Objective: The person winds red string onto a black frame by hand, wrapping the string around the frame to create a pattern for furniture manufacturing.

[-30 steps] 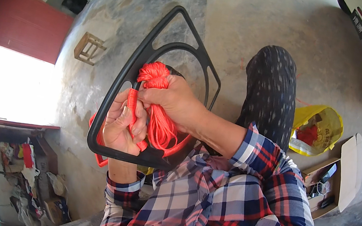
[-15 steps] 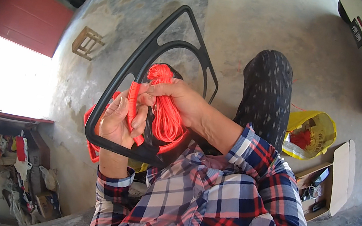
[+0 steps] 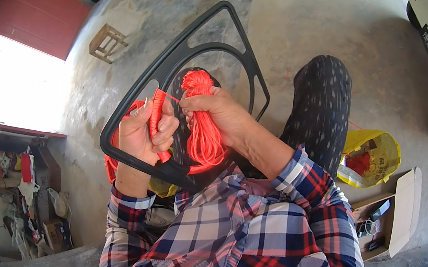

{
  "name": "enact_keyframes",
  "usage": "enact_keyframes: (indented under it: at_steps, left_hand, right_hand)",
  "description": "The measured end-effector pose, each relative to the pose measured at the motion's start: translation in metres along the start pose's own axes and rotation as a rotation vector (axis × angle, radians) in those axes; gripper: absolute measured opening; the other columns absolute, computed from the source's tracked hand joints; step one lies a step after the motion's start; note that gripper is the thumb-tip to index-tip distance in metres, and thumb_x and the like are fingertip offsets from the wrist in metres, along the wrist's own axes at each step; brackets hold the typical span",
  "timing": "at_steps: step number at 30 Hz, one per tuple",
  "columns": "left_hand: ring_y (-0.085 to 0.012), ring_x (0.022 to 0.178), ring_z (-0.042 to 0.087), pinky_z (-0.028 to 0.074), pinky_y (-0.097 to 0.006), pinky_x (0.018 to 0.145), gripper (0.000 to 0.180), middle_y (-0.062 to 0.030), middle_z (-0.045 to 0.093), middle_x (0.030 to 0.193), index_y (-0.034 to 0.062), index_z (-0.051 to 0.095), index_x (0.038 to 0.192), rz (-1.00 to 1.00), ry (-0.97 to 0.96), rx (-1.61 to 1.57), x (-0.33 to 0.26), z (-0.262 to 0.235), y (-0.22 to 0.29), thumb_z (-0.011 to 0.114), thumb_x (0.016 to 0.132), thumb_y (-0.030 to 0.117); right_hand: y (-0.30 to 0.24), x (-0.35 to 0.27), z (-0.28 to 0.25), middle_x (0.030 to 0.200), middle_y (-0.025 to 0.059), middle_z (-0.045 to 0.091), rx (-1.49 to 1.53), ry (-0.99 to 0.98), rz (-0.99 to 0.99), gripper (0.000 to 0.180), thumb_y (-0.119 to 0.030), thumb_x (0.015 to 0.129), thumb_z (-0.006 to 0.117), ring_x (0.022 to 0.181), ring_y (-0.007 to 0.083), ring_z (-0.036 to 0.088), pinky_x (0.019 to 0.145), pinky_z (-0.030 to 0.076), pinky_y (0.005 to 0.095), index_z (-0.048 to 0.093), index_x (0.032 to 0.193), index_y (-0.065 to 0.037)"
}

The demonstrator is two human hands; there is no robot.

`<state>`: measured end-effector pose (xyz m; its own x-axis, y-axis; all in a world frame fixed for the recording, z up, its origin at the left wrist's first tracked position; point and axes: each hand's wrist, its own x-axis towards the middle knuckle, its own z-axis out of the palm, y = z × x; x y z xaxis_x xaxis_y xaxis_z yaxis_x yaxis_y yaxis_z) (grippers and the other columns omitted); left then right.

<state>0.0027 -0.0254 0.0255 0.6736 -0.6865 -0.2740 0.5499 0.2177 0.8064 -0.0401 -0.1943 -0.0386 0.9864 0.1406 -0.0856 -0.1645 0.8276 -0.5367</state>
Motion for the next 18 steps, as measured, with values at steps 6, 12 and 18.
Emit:
enact_keyframes:
  at_steps: [6,12,18]
  left_hand:
    - [-0.0087,0.04,0.031,0.02,-0.022,0.033,0.045,-0.0017,0.044,0.056,-0.0002,0.056,0.099,-0.051,0.011,-0.006,-0.003,0.014,0.008,0.037,0.102,0.04]
    - [-0.0093,0.038,0.033,0.022,-0.023,0.032,0.042,-0.002,0.044,0.055,0.0017,0.054,0.094,-0.072,-0.046,0.009,0.0,0.004,0.009,0.037,0.102,0.04]
    - [-0.0101,0.039,0.035,0.023,-0.023,0.032,0.04,-0.0029,0.045,0.059,0.0019,0.053,0.09,-0.105,0.0,-0.095,0.006,-0.002,0.006,0.044,0.099,0.04]
  right_hand:
    - [-0.004,-0.006,0.005,0.074,0.0039,0.061,0.017,-0.014,-0.009,0.01,-0.004,0.08,0.067,0.065,0.011,0.058,0.063,0.048,0.0246,0.061,0.088,-0.002]
    - [-0.006,-0.011,0.003,0.072,0.0032,0.061,-0.018,0.031,0.0,0.009,-0.006,0.082,0.067,0.063,0.0112,0.058,0.061,0.048,0.0247,0.061,0.088,-0.004]
    - [-0.006,-0.008,-0.001,0.072,0.0029,0.06,-0.029,0.015,0.01,0.009,-0.007,0.082,0.068,0.063,0.0109,0.059,0.061,0.049,0.0246,0.06,0.087,-0.005]
